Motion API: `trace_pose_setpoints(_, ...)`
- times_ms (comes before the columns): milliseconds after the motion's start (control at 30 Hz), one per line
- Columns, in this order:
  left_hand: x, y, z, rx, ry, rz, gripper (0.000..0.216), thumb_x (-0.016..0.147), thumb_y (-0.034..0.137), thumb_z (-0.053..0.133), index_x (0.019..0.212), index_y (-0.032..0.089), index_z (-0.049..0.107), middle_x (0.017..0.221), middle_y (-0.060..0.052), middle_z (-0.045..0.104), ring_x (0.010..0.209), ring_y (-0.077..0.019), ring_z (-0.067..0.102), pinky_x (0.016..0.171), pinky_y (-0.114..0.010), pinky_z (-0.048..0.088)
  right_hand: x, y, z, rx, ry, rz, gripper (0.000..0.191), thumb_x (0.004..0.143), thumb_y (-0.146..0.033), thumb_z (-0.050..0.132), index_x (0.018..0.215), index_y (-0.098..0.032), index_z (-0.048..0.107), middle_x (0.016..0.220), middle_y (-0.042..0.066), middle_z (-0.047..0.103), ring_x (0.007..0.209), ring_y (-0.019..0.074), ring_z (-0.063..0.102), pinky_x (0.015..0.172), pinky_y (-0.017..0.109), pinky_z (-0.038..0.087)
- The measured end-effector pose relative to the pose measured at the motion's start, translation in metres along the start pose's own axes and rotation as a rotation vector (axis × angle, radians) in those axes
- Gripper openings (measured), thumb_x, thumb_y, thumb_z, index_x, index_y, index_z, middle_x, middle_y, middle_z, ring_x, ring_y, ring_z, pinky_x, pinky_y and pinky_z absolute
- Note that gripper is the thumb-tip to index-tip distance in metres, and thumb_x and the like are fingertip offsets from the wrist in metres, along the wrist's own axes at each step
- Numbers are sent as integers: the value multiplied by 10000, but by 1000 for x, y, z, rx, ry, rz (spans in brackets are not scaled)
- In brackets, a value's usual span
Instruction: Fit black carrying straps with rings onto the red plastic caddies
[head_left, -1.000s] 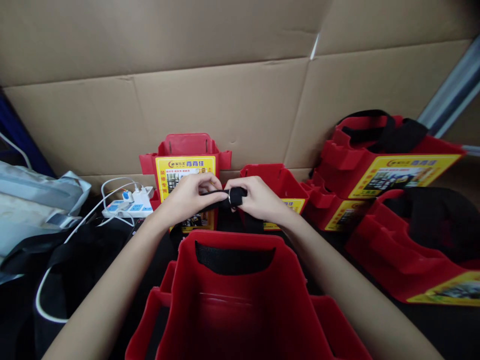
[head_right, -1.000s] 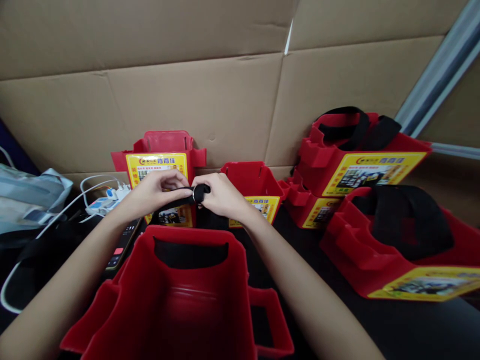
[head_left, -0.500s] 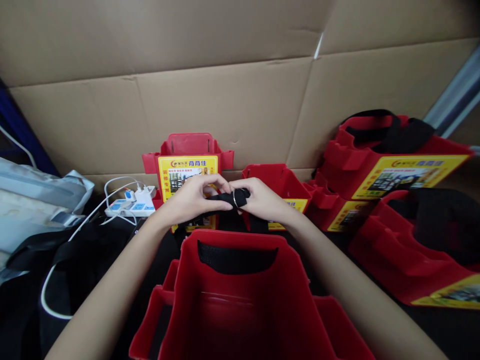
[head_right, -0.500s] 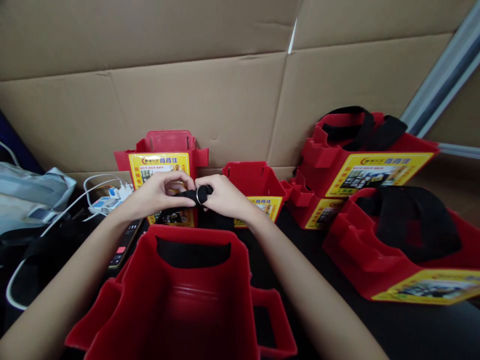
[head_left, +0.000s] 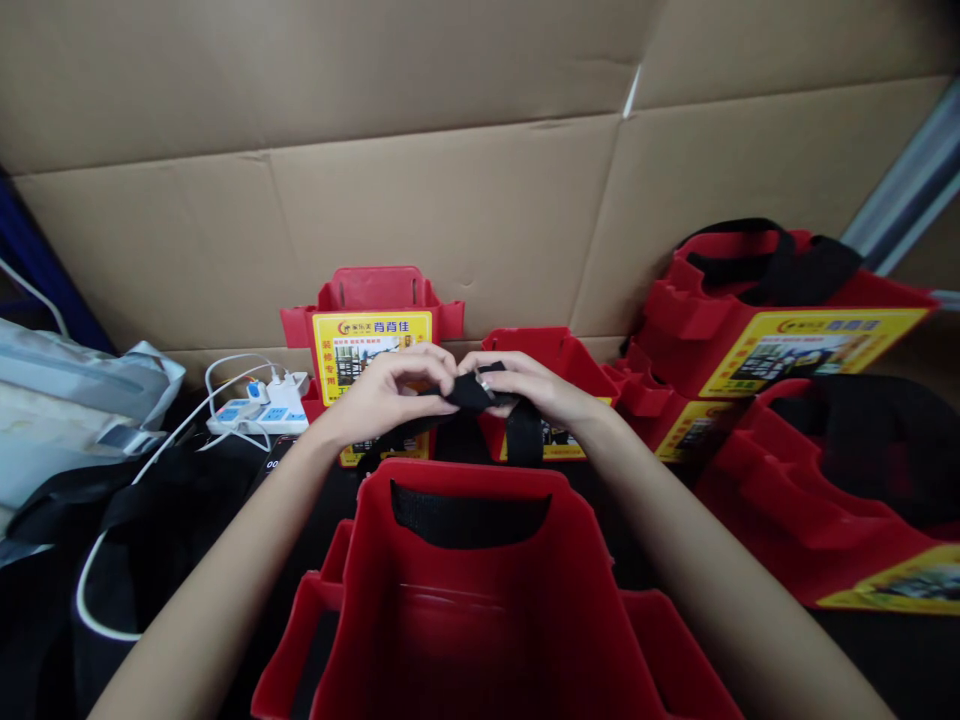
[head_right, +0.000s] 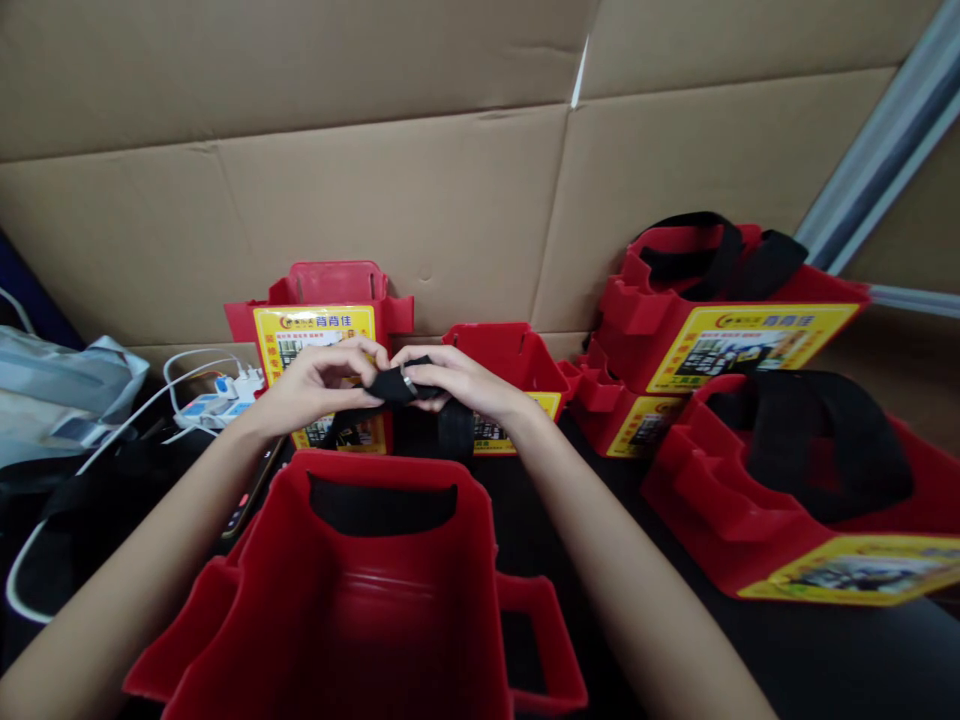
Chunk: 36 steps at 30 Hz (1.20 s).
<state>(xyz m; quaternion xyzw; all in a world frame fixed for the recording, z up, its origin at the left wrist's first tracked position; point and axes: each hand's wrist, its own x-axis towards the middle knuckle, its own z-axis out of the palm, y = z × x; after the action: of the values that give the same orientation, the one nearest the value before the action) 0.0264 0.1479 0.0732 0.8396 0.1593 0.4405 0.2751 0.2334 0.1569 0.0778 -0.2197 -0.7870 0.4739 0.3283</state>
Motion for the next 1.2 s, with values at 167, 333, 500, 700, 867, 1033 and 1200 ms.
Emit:
trace_pose_setpoints(167, -3, 7, -13, 10, -36, -104, 166, 783, 157, 522, 617, 141, 526, 810, -42, 598, 798, -117, 554, 742, -257, 433, -3, -3, -11, -69, 79, -29, 193, 786, -320, 516, 834, -133, 522, 565, -47, 390, 456, 49, 313, 402, 185, 214)
trace_pose_setpoints(333, 0, 18, 3, -128, -50, -317, 225, 750, 265, 610, 894, 172, 465, 777, -9, 613, 692, -101, 590, 641, -216, 468, -3, -14, 3, -356, 34, -10, 164, 806, -298, 501, 821, -139, 539, 606, -33, 438, 555, 75, 401, 525, 202, 321)
trace_pose_setpoints(500, 0, 19, 2, 50, -136, -482, 200, 756, 330, 595, 768, 138, 539, 538, 41, 511, 384, -48, 459, 385, -161, 367, -4, -13, 1, -331, -60, -17, 296, 822, -413, 466, 851, -131, 552, 673, -17, 453, 566, 71, 384, 495, 195, 291)
trace_pose_setpoints(700, -3, 10, -21, 124, -113, -549, 238, 721, 374, 619, 737, 139, 585, 502, 44, 472, 374, -47, 407, 339, -156, 313, -3, -9, -5, -484, 69, 25, 378, 811, -469, 471, 776, -112, 592, 621, -18, 463, 527, 60, 357, 488, 200, 257)
trace_pose_setpoints(867, -4, 5, -27, 194, -99, -557, 246, 697, 379, 638, 730, 137, 611, 529, 34, 492, 402, -48, 391, 356, -163, 301, -1, -3, -8, -503, 4, 68, 393, 813, -473, 465, 862, -116, 623, 669, -6, 510, 574, 78, 400, 539, 212, 301)
trace_pose_setpoints(1033, -10, 10, -44, 227, -25, -557, 231, 715, 372, 623, 718, 141, 615, 660, -2, 595, 498, -67, 485, 436, -177, 370, -13, -1, -35, -483, 152, 103, 354, 756, -478, 545, 813, -136, 616, 736, 12, 559, 644, 115, 470, 598, 235, 358)
trace_pose_setpoints(1200, -21, 28, -69, 199, 201, -548, 266, 661, 383, 680, 790, 153, 644, 730, -28, 653, 605, -127, 570, 527, -226, 440, -40, -13, -68, -302, 453, 113, 241, 740, -416, 594, 707, -180, 560, 689, -4, 558, 615, 108, 495, 585, 244, 373)
